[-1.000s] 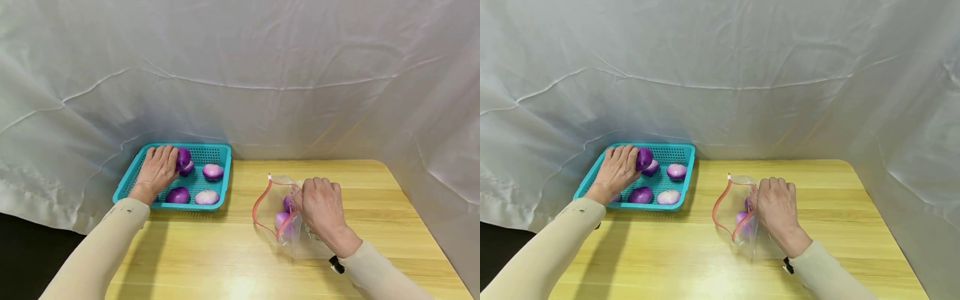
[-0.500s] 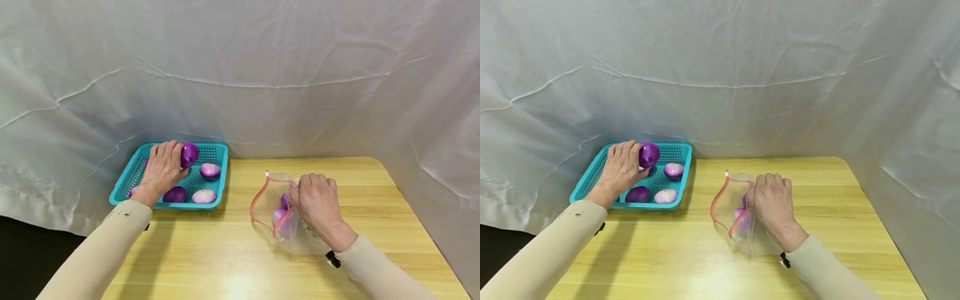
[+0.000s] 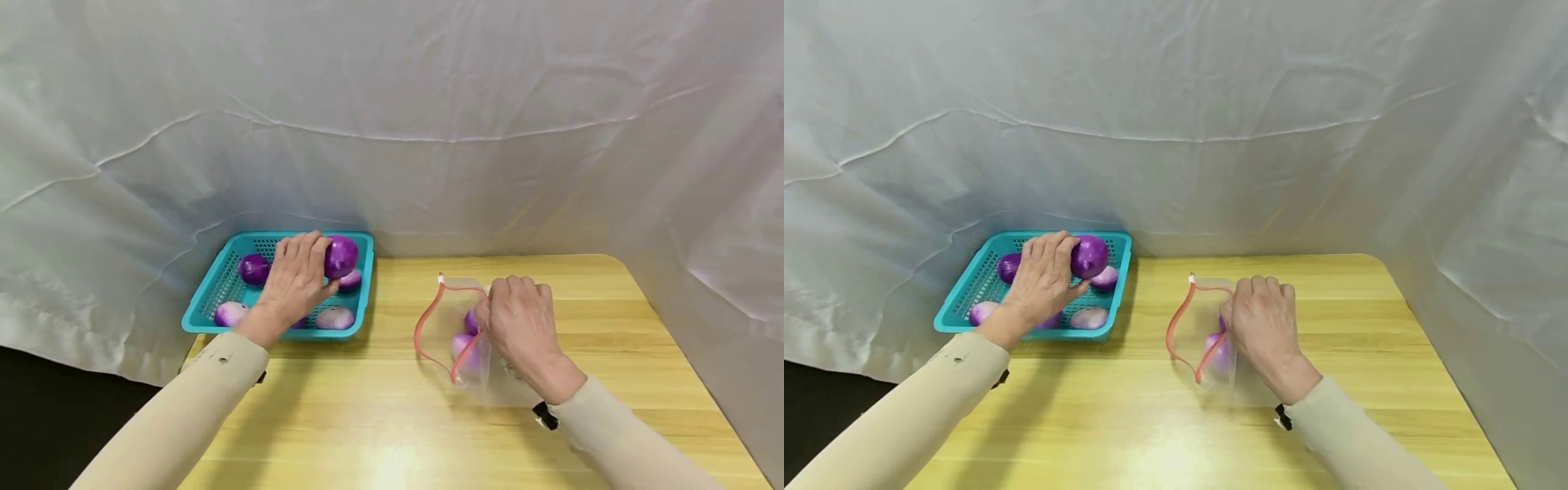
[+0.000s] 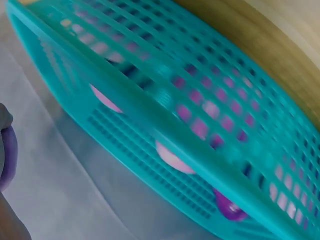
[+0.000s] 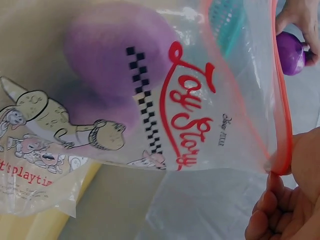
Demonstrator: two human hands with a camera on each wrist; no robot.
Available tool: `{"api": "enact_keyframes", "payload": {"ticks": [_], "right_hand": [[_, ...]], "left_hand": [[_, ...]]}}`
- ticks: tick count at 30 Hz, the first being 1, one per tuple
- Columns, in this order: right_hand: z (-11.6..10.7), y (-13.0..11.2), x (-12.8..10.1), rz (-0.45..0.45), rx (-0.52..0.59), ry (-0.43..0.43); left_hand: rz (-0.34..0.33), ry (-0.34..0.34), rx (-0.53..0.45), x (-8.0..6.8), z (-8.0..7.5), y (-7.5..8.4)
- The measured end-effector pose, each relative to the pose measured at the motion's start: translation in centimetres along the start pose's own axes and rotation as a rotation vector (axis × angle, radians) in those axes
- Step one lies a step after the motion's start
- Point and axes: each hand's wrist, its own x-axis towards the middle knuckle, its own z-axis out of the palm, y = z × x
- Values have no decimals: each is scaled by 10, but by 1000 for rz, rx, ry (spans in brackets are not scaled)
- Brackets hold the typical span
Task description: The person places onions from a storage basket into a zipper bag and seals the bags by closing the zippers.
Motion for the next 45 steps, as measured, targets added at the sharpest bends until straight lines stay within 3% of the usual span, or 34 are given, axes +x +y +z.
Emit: {"api": "enact_keyframes", "payload": {"ticks": [4, 8, 15, 21, 32, 36, 45], "right_hand": [[-2, 2, 2, 11, -3, 8], [-6, 3, 5, 10, -3, 24], [-10, 1, 10, 32, 5, 10], [-10, -1, 13, 63, 16, -14], [-9, -7, 19, 93, 33, -34], [-8, -10, 19, 89, 31, -30], [-9, -17, 19, 95, 37, -35]], "left_hand": [[8, 53, -41, 9, 2, 22], [9, 58, -83, 13, 2, 44], [21, 25, -155, 16, 3, 78], [47, -57, -186, 17, 5, 104], [171, -75, -222, 26, 15, 154], [206, -87, -199, 36, 18, 167], [235, -240, -192, 51, 26, 180]]}}
